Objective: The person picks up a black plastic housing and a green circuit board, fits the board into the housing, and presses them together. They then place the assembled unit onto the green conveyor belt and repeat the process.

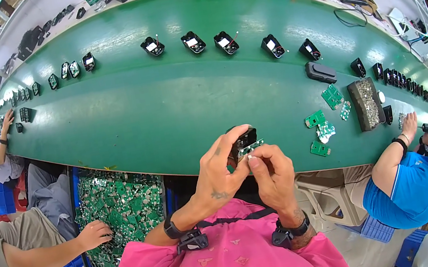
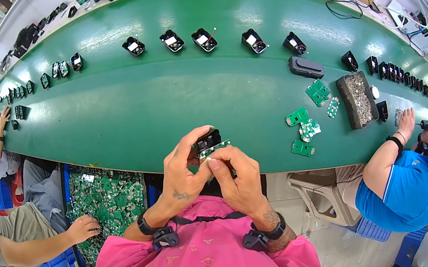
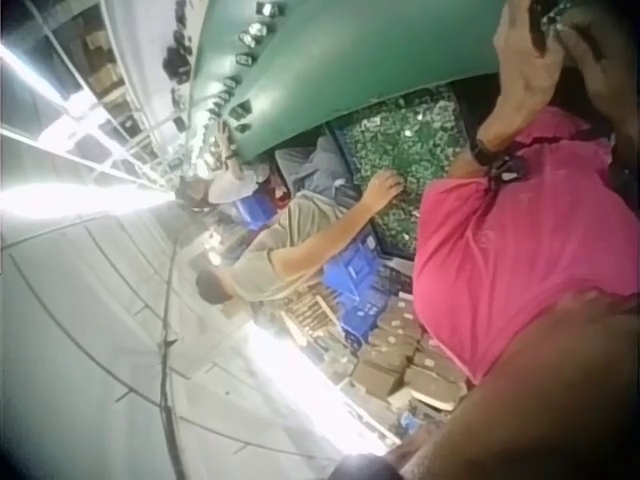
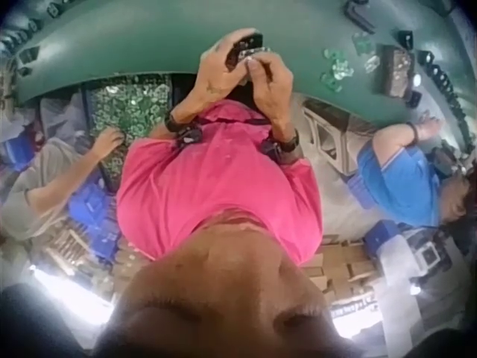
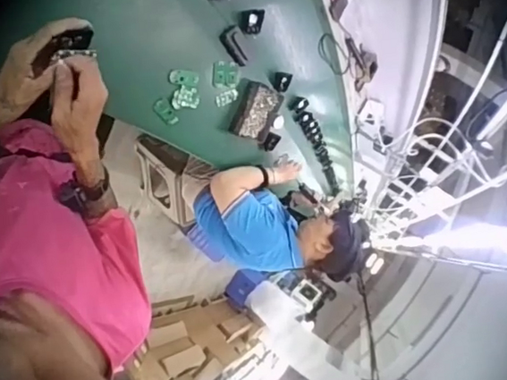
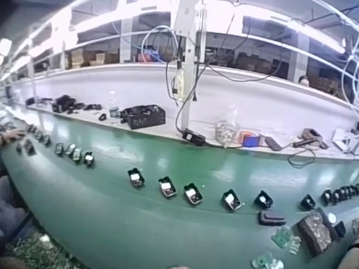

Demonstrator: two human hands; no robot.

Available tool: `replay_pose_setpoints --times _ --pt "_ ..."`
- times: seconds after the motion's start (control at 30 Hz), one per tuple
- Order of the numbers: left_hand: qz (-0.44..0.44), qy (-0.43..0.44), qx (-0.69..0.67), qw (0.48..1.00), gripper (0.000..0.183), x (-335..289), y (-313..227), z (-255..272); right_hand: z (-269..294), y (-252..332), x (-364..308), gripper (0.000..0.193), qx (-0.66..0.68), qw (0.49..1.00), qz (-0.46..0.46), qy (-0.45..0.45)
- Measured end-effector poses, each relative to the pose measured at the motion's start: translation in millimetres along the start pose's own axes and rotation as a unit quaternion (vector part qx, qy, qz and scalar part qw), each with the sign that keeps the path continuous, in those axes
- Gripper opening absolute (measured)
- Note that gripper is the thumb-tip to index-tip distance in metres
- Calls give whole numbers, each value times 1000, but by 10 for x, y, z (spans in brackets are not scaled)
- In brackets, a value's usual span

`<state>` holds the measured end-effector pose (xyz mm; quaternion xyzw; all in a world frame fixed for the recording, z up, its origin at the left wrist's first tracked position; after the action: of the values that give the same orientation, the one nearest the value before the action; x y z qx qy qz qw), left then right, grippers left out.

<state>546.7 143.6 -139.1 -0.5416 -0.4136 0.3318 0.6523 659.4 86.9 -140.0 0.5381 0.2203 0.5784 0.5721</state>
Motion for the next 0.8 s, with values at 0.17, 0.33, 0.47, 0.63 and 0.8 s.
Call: replay_pose_setpoints --times 0.17,0.33,0.47,0.63,0.8 --pt "-9 -8 13 1000 52 -23 -42 25 -10 -223 -77 8 77 991 -113 -2" --pt "-26 -34 8 999 54 -26 -166 120 64 -64 16 8 -69 997 -42 18" --pt "-31 -25 13 999 55 -51 -187 130 32 68 84 8 -106 992 -4 71" --pt "-7 -31 -8 999 55 -37 -140 134 27 5 92 10 -82 990 -52 104" --pt "34 -13 -26 999 57 -6 -51 168 -33 -83 108 12 -79 986 -67 128"
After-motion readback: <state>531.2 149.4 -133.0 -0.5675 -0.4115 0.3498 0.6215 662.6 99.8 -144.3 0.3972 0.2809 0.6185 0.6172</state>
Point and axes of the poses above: each hand's wrist, its own x-axis towards the middle knuckle, its own z-axis out of the back of the hand, y = z × x, the point moved 10 cm from there along x, towards the middle knuckle, and after that the axes turned 12 degrees about -x, right-handed, at the moved point
